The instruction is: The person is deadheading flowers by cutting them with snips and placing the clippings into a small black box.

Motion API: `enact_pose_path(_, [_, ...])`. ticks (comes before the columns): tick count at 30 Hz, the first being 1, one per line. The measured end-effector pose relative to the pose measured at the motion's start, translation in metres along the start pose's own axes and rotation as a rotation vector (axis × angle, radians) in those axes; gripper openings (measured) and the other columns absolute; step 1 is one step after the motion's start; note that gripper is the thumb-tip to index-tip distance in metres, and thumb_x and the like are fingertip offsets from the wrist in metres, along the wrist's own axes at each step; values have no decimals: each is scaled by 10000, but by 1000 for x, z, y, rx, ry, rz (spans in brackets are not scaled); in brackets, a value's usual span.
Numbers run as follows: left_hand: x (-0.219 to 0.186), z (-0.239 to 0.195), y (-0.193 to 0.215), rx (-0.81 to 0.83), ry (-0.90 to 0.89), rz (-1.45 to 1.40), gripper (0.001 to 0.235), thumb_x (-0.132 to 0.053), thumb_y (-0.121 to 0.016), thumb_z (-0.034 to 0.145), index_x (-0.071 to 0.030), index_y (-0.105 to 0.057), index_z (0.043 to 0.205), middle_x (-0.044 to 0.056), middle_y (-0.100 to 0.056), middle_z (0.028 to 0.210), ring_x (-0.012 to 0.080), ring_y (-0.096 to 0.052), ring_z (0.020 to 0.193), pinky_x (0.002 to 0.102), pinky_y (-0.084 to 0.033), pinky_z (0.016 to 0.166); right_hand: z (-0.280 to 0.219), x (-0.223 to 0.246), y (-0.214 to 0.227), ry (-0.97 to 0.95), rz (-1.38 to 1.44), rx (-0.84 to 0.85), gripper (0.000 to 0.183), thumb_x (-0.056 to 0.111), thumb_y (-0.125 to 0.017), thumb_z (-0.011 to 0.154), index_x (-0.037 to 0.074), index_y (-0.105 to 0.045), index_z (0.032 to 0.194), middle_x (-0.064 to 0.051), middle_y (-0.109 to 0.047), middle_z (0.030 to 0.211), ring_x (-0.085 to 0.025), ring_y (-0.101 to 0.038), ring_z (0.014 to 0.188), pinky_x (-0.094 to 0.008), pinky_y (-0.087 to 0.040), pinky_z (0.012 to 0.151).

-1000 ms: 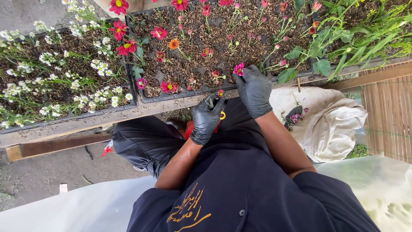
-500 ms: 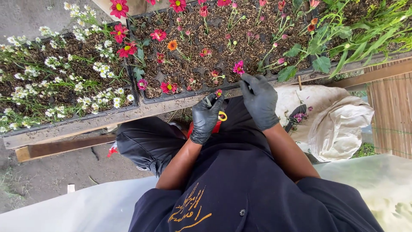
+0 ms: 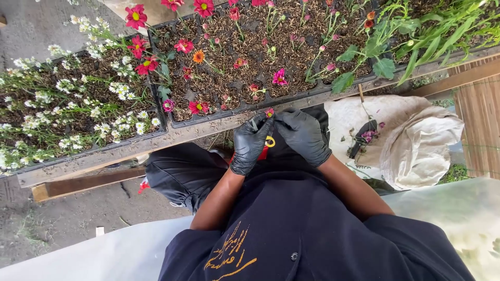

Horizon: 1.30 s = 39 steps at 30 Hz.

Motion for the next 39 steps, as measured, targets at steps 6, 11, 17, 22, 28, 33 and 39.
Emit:
enact_pose_path(6, [25, -8, -3, 89, 100, 69, 116, -26, -845, 841, -49, -819, 951, 136, -785, 792, 154, -748, 737, 302, -617, 677, -18, -26, 4, -161, 34, -37, 125, 144, -815, 885, 175, -764, 995, -76, -737, 982, -334, -719, 966, -425, -613, 779])
enact_pose_path(11, [60, -6, -15, 176, 162, 194, 133, -113, -863, 855, -94, -822, 980, 115, -786, 812, 131, -732, 768, 330, -618, 707, -71, -117, 25, -499, 73, -144, 131, 197, -799, 906, 160, -764, 1027, -113, -733, 1009, -369, -710, 990, -459, -598, 833])
enact_pose_path(17, [63, -22, -54, 269, 314, 325, 128, -205, -846, 866, -137, -822, 972, 80, -714, 606, 122, -685, 600, 275, -582, 608, -194, -285, 28, -1022, 107, -276, 174, 289, -796, 894, 178, -777, 1027, -80, -763, 915, -262, -738, 821, -391, -578, 756])
enact_pose_path(22, [71, -31, -84, 343, 358, 454, 149, -255, -841, 869, -146, -821, 969, 75, -715, 602, 123, -677, 592, 271, -549, 598, -299, -406, 8, -1309, 108, -215, 215, 390, -765, 850, 259, -792, 1019, -16, -764, 831, -204, -752, 751, -361, -570, 730])
enact_pose_path(28, [88, -34, -110, 362, 435, 605, 136, -263, -848, 843, -187, -827, 953, 64, -719, 617, 119, -684, 602, 250, -568, 537, -347, -473, -6, -1456, -64, -7, 322, 433, -673, 818, 268, -799, 1064, -43, -791, 953, -346, -711, 1080, -464, -559, 923])
enact_pose_path(33, [107, -31, -125, 336, 550, 626, 122, -242, -826, 860, -164, -806, 951, 103, -713, 630, 150, -677, 516, 235, -564, 362, -354, -510, -11, -1473, -61, 31, 301, 364, -669, 821, 227, -812, 1048, -102, -784, 941, -371, -732, 1024, -482, -568, 865])
enact_pose_path(39, [103, -24, -159, 404, 484, 757, 116, -219, -813, 864, -188, -822, 975, 75, -714, 607, 136, -694, 577, 255, -582, 524, -327, -526, -1, -1523, 17, 3, 354, 409, -654, 902, 196, -770, 1160, -132, -766, 1114, -379, -695, 1116, -510, -571, 925])
Point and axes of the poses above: each hand's wrist, its own z-axis towards the middle knuckle, its own y-axis out of the back of the hand, x = y × z, the point moved 5 cm from there along z, towards the middle knuckle
